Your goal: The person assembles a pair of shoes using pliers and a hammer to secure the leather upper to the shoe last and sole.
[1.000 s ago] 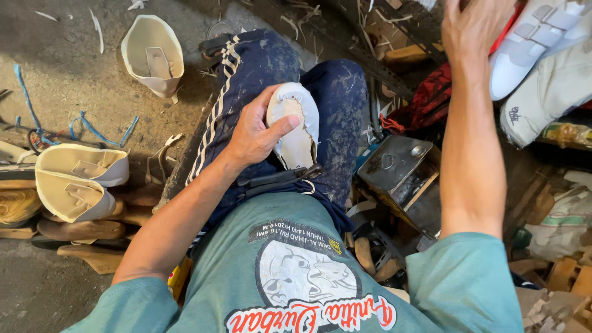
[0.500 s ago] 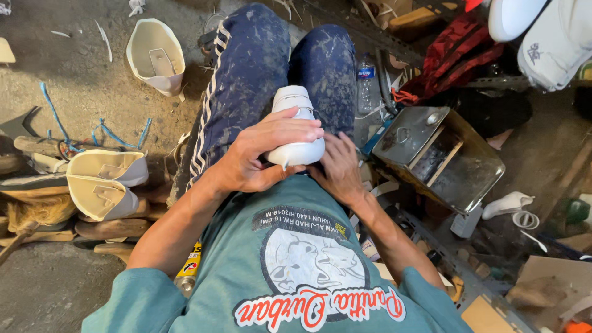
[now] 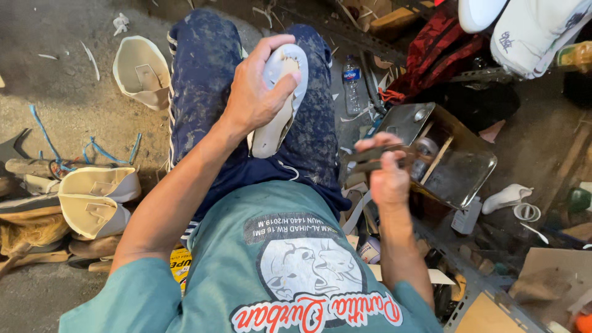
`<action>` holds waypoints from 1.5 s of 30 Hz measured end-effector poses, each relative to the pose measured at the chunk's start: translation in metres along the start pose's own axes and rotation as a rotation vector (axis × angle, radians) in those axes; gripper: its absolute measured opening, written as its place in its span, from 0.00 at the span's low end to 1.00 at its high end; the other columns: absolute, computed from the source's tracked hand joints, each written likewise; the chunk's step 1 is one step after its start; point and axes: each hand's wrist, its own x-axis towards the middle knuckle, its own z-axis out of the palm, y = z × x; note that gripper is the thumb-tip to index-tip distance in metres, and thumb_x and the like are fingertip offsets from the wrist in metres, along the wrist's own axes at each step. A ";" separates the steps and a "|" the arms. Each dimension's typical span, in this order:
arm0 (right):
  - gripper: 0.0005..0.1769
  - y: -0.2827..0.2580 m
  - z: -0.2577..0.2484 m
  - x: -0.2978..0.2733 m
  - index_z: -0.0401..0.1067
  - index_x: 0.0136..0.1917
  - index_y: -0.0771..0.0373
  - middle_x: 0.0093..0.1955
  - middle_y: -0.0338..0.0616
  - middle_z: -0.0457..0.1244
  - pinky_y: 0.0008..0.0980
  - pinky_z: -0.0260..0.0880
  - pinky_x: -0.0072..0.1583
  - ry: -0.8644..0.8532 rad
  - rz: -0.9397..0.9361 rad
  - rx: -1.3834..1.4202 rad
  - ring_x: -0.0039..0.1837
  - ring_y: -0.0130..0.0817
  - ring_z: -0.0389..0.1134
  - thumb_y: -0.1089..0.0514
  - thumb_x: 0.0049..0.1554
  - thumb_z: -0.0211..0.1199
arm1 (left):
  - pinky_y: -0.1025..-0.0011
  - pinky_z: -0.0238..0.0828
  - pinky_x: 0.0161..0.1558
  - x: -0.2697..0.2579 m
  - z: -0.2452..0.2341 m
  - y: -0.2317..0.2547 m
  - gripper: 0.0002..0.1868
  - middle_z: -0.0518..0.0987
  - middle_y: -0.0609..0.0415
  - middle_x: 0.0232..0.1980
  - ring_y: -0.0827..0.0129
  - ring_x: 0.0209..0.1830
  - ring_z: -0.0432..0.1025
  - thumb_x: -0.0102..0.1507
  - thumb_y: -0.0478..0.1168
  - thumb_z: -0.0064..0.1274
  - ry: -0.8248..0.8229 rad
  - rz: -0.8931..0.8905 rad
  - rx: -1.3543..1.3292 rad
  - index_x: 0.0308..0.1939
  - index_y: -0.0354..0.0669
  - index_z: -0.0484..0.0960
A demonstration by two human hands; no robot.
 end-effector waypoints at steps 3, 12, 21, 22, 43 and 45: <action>0.15 0.059 0.002 -0.016 0.69 0.53 0.61 0.34 0.46 0.64 0.36 0.70 0.43 0.382 0.605 0.164 0.37 0.40 0.68 0.47 0.65 0.56 | 0.66 0.69 0.55 0.001 -0.001 -0.002 0.22 0.82 0.51 0.58 0.62 0.52 0.77 0.63 0.46 0.51 0.033 0.076 0.097 0.61 0.44 0.76; 0.36 -0.006 0.002 0.018 0.64 0.73 0.66 0.41 0.42 0.62 0.23 0.66 0.42 0.281 0.687 0.384 0.40 0.27 0.61 0.36 0.65 0.46 | 0.56 0.71 0.60 -0.003 0.000 0.002 0.22 0.79 0.39 0.64 0.47 0.62 0.76 0.73 0.43 0.35 0.008 0.185 0.296 0.65 0.35 0.72; 0.19 -0.010 0.024 0.023 0.71 0.59 0.76 0.30 0.52 0.64 0.29 0.73 0.41 -0.154 0.472 -0.142 0.33 0.36 0.71 0.57 0.66 0.51 | 0.56 0.71 0.62 -0.011 0.016 -0.005 0.24 0.77 0.43 0.65 0.47 0.64 0.73 0.72 0.48 0.35 -0.226 0.177 -0.127 0.70 0.48 0.72; 0.20 -0.025 0.028 0.028 0.75 0.56 0.69 0.30 0.47 0.67 0.26 0.71 0.44 -0.262 0.485 -0.283 0.35 0.32 0.70 0.53 0.66 0.49 | 0.55 0.71 0.60 -0.013 0.017 -0.005 0.25 0.78 0.43 0.63 0.45 0.61 0.74 0.71 0.49 0.37 -0.233 0.216 -0.086 0.70 0.46 0.72; 0.19 -0.074 0.001 0.151 0.77 0.43 0.60 0.32 0.42 0.72 0.37 0.73 0.47 -1.118 0.776 -0.473 0.39 0.35 0.77 0.50 0.66 0.49 | 0.56 0.72 0.55 -0.020 0.031 -0.005 0.29 0.77 0.44 0.62 0.46 0.55 0.77 0.67 0.44 0.37 -0.238 0.309 0.040 0.72 0.42 0.69; 0.21 -0.087 -0.015 0.140 0.76 0.39 0.59 0.28 0.39 0.70 0.35 0.71 0.44 -1.034 0.791 -0.503 0.35 0.33 0.75 0.49 0.66 0.50 | 0.56 0.73 0.54 -0.017 0.021 -0.006 0.29 0.77 0.44 0.62 0.46 0.54 0.77 0.67 0.45 0.37 -0.222 0.311 0.073 0.72 0.42 0.69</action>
